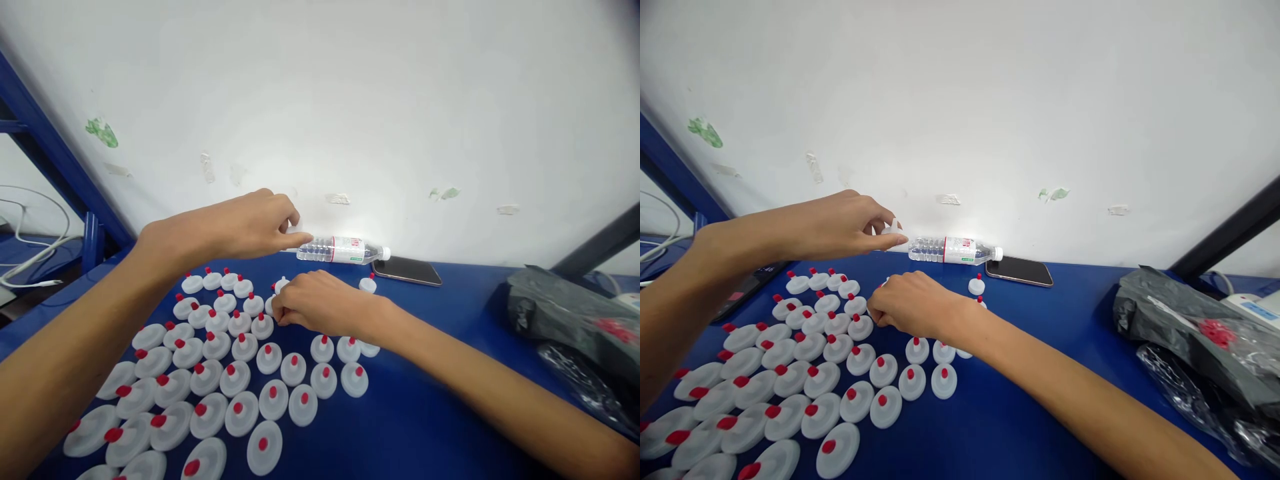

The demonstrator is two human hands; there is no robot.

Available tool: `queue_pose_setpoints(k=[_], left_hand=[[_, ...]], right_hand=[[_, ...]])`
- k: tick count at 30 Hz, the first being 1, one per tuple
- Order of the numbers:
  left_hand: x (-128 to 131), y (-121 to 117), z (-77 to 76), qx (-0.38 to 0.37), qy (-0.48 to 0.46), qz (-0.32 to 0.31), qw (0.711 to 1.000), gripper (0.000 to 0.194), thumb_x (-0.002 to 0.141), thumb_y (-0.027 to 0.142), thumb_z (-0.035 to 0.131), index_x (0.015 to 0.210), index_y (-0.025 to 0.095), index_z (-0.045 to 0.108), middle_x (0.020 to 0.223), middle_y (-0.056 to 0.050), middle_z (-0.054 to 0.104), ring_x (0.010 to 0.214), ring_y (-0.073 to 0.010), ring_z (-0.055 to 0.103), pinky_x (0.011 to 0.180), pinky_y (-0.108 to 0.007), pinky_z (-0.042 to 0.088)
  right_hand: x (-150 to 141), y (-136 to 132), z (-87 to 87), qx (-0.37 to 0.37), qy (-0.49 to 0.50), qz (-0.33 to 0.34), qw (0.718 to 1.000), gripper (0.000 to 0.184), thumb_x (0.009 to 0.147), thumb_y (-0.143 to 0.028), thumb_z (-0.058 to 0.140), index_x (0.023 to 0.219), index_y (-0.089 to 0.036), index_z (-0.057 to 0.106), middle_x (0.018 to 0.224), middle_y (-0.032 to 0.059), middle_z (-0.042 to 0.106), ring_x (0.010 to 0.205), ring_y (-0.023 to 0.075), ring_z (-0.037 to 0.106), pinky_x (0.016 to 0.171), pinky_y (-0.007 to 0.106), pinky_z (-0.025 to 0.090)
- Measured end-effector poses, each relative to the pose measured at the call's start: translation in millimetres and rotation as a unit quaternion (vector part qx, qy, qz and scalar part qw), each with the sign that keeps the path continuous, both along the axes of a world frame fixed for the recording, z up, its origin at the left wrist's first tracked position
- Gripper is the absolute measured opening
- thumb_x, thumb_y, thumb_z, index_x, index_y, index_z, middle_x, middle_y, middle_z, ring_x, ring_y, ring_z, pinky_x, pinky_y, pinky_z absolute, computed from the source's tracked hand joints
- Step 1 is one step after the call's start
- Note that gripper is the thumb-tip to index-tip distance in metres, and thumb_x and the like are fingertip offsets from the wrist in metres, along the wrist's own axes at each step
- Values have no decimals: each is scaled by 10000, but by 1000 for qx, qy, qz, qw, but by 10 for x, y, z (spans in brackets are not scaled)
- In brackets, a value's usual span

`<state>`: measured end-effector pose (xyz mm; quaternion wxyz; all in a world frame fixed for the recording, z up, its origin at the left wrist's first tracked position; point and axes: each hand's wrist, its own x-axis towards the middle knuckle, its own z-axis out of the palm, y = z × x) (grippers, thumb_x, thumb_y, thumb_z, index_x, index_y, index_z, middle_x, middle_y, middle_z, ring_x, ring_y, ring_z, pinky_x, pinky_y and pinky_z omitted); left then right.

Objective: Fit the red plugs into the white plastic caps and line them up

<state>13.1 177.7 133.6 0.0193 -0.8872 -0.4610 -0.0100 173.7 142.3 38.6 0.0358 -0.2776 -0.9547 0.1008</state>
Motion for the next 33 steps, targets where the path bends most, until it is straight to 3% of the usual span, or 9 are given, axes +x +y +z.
queue_pose_setpoints(k=[3,8,13,24,29,33], left_hand=[[-47,54,-36,-20,0,-10,1000,436,882,618,552,951,243,763,920,-88,783,807,-252,695,668,-348,425],[-144,149,-132,-59,5,-13,998,432,862,634,586,928,248,768,833,-84,777,671,-223,669,618,-348,418],[-153,137,-152,-100,7,-18,995,477,883,685,557,793,240,706,693,-41,738,533,-179,620,547,-331,422],[-35,-26,-28,-102,-1,-18,995,454,894,641,574,711,233,656,596,-25,666,496,-160,559,473,-315,354],[-77,10,-6,-84,-33,-17,996,571,884,763,530,734,235,688,648,-25,727,529,-167,627,502,-309,418],[-59,-5,32,-60,-52,-23,997,536,884,734,571,788,230,724,650,-14,733,555,-163,653,512,-288,417]], right_hand=[[60,14,80,3,7,0,1000,158,976,-121,602,895,-198,713,875,-9,752,740,137,617,597,282,306],[339,67,472,-45,116,-75,989,125,946,-135,640,917,-178,753,800,-11,761,591,102,668,617,245,450],[535,108,711,34,266,-150,952,128,942,-244,696,894,-188,800,866,14,793,560,105,663,634,261,500],[467,144,616,-10,286,-116,951,149,938,-251,700,911,-189,833,845,10,802,605,107,656,637,250,508],[446,167,564,-38,345,-143,927,170,922,-314,714,937,-182,819,882,30,797,629,115,664,640,260,514],[402,148,552,-32,381,-162,910,180,897,-329,748,909,-165,820,838,34,791,604,113,654,599,253,502]])
